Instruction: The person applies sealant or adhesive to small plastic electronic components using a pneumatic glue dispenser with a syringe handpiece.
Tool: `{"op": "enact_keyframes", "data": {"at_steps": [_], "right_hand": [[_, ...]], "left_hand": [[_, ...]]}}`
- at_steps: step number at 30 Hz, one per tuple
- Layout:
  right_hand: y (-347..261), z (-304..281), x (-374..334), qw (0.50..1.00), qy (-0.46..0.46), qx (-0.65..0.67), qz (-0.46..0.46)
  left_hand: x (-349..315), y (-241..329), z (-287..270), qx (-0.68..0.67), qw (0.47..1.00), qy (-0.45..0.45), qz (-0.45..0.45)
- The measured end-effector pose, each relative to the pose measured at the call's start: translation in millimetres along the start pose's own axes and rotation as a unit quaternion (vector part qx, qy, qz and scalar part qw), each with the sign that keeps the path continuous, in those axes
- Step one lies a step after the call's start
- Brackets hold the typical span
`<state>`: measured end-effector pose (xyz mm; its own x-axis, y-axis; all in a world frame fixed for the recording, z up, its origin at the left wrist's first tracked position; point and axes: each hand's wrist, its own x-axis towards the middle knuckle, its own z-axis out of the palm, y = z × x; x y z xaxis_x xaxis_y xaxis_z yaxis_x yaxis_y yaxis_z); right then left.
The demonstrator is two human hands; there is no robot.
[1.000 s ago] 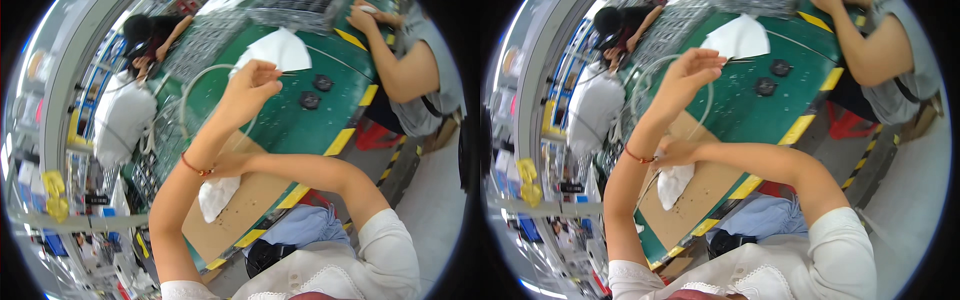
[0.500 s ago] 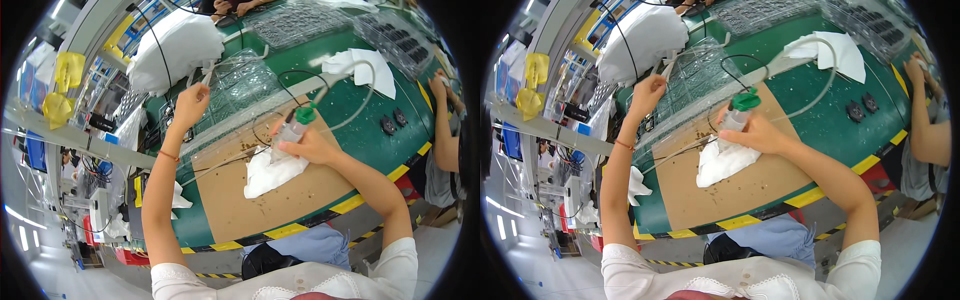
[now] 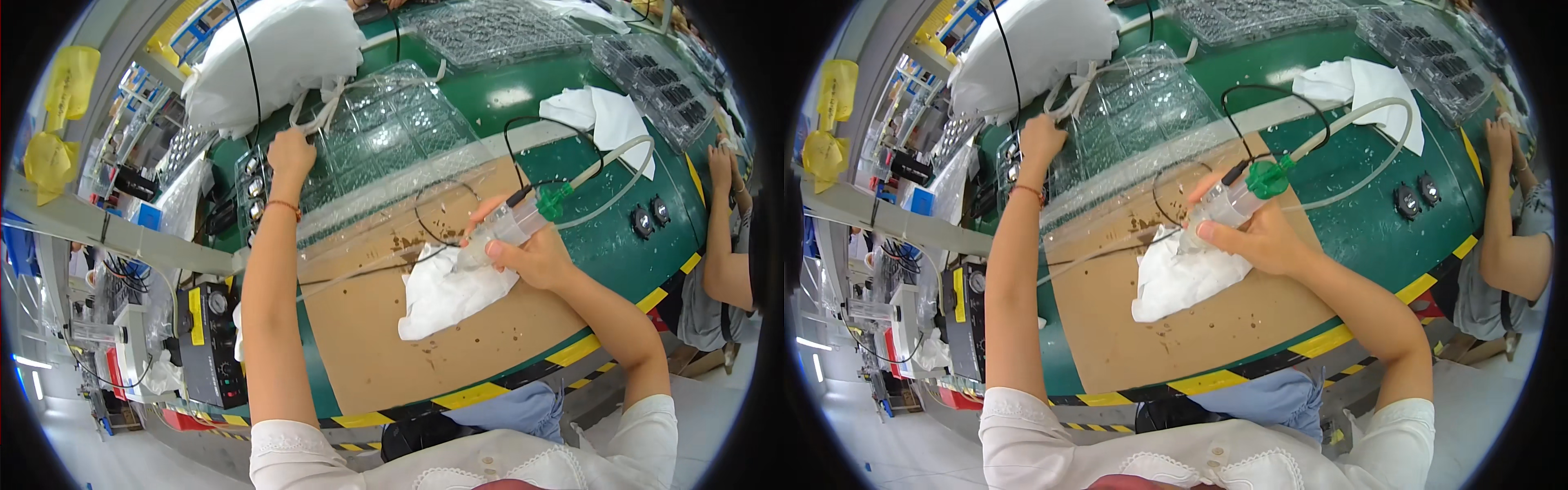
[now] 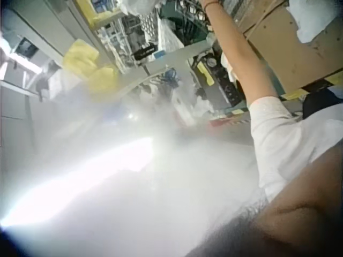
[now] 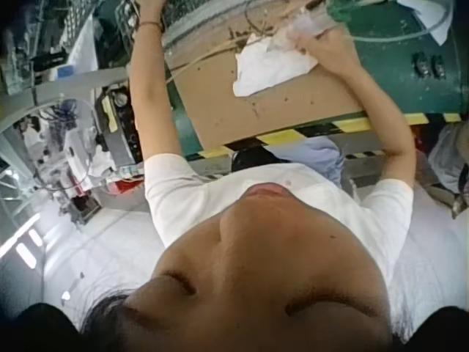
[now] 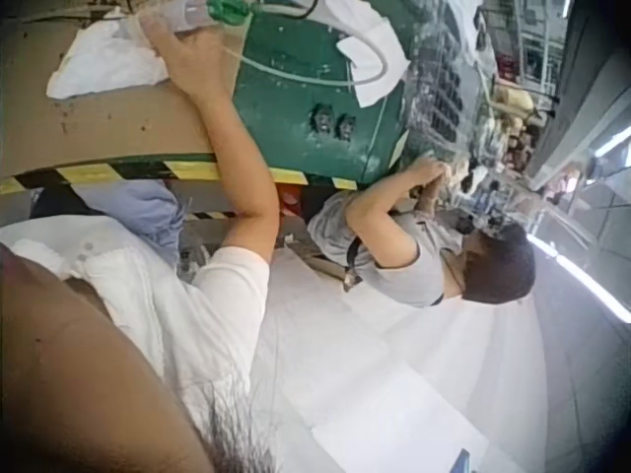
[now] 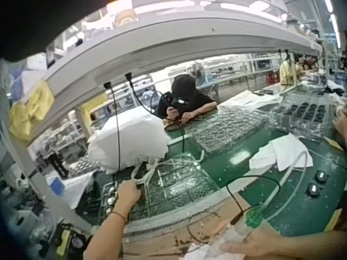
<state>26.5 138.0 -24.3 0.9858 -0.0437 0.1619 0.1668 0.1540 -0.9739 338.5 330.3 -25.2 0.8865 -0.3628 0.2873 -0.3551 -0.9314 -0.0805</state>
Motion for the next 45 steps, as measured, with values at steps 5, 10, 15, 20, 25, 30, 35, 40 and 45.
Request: {"op": "enact_keyframes", "data": {"at_steps": [5, 10, 15, 20, 25, 30, 35, 40, 45], "right_hand": [[7.2, -2.4, -1.0, 1.000, 0.002, -0.012, 0.006], [5.5, 5.5, -5.5, 1.000, 0.004, -0.010, -0.002], [12.7, 15.8, -10.6, 0.990, -0.015, -0.117, -0.076], [9.6, 25.5, -19.2, 0.986, -0.009, -0.144, -0.082], [13.6, 31.0, -24.4, 0.978, -0.011, -0.193, -0.075], [17.6, 30.6, -24.4, 0.972, -0.001, -0.210, -0.110], [19.2, 35.1, -25.9, 0.978, 0.025, -0.138, -0.151], [16.9, 31.4, -30.3, 0.963, -0.067, -0.175, -0.192], [19.3, 48.6, -41.2, 0.995, 0.035, -0.075, -0.063]], "left_hand": [[-21.2, -16.8, -14.7, -0.388, 0.919, 0.024, -0.064], [-123.8, -2.6, -63.0, -0.762, 0.633, -0.115, -0.071], [-242.7, 20.3, -88.4, -0.782, 0.580, -0.228, -0.027], [-284.6, 45.4, -90.5, -0.691, 0.656, -0.276, 0.124], [-293.7, 45.8, -79.3, -0.695, 0.658, -0.265, 0.120], [-296.9, 49.5, -73.1, -0.708, 0.654, -0.253, 0.081], [-298.1, 54.1, -75.0, -0.738, 0.625, -0.255, -0.001], [-301.4, 49.3, -68.8, -0.710, 0.647, -0.277, -0.010], [-302.4, 49.1, -66.9, -0.697, 0.670, -0.255, 0.008]]}}
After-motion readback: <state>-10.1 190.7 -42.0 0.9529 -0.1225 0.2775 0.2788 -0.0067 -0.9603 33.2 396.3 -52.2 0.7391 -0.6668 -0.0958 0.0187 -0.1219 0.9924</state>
